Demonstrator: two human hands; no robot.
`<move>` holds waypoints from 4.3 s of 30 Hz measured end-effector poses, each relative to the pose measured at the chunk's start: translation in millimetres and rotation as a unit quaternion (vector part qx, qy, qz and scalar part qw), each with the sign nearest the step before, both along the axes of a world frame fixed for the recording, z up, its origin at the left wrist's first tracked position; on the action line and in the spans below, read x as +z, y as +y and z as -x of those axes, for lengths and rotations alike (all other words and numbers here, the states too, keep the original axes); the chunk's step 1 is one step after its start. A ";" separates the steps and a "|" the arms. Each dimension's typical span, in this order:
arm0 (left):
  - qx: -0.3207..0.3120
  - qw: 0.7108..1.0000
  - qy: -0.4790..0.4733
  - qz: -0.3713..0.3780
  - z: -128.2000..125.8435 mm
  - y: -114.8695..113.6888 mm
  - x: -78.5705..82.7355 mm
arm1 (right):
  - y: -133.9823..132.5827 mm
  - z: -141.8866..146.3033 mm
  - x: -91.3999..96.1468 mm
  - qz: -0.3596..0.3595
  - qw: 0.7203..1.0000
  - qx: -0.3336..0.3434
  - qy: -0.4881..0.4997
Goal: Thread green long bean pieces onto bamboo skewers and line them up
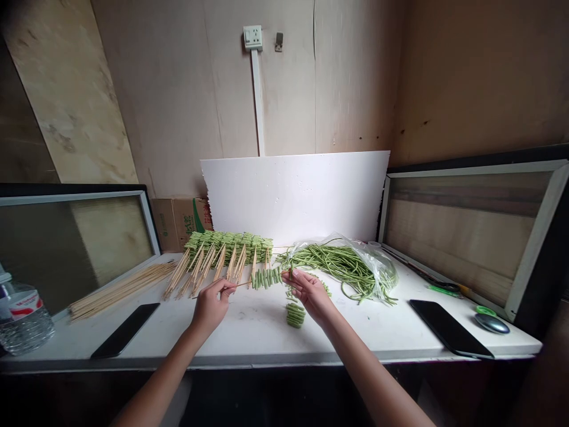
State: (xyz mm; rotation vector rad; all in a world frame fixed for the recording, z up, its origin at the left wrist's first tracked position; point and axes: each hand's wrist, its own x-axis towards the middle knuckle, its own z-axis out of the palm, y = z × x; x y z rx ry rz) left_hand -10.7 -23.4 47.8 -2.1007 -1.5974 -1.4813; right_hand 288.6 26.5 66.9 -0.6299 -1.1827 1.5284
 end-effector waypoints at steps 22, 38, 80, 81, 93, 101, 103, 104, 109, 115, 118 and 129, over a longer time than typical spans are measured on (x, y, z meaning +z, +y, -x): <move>0.011 0.999 0.036 -0.040 3.8 -0.3 0.1 | 7.9 -3.3 -7.4 -0.072 0.993 -0.047 -0.081; 0.013 0.999 0.014 -0.049 -2.0 -2.9 1.7 | -0.7 7.6 -5.6 -0.049 0.990 -0.108 -0.072; -0.044 0.997 0.034 -0.063 1.6 6.8 -15.1 | -10.3 24.3 -20.7 -0.051 0.978 -0.197 -0.053; -0.042 0.996 0.030 -0.068 1.5 6.8 -15.4 | -11.4 24.4 -19.7 -0.051 0.978 -0.194 -0.059; -0.065 0.996 0.016 -0.062 1.5 6.7 -16.2 | -16.4 25.9 -20.3 -0.055 0.977 -0.190 -0.073; -0.071 0.997 0.010 -0.023 6.9 11.9 -21.8 | -16.5 27.2 -24.9 -0.053 0.981 -0.177 -0.061; -0.063 0.997 0.018 -0.040 8.3 12.5 -23.4 | -17.6 27.9 -24.3 -0.052 0.981 -0.177 -0.063; -0.057 0.997 0.023 -0.048 9.0 12.6 -24.1 | -18.3 28.4 -24.1 -0.052 0.981 -0.177 -0.064; -0.047 0.996 0.040 -0.070 10.0 11.3 -24.8 | -21.1 30.8 -23.9 -0.055 0.980 -0.180 -0.065; -0.059 0.995 0.041 -0.073 12.0 10.5 -20.6 | -20.3 30.3 -25.7 -0.055 0.979 -0.182 -0.070; -0.074 0.996 0.035 -0.047 14.5 11.8 -19.0 | -21.4 31.6 -27.5 -0.057 0.981 -0.171 -0.075; -0.063 0.993 0.025 -0.097 8.6 7.8 -9.1 | -23.3 35.6 -21.5 -0.019 0.978 -0.190 -0.082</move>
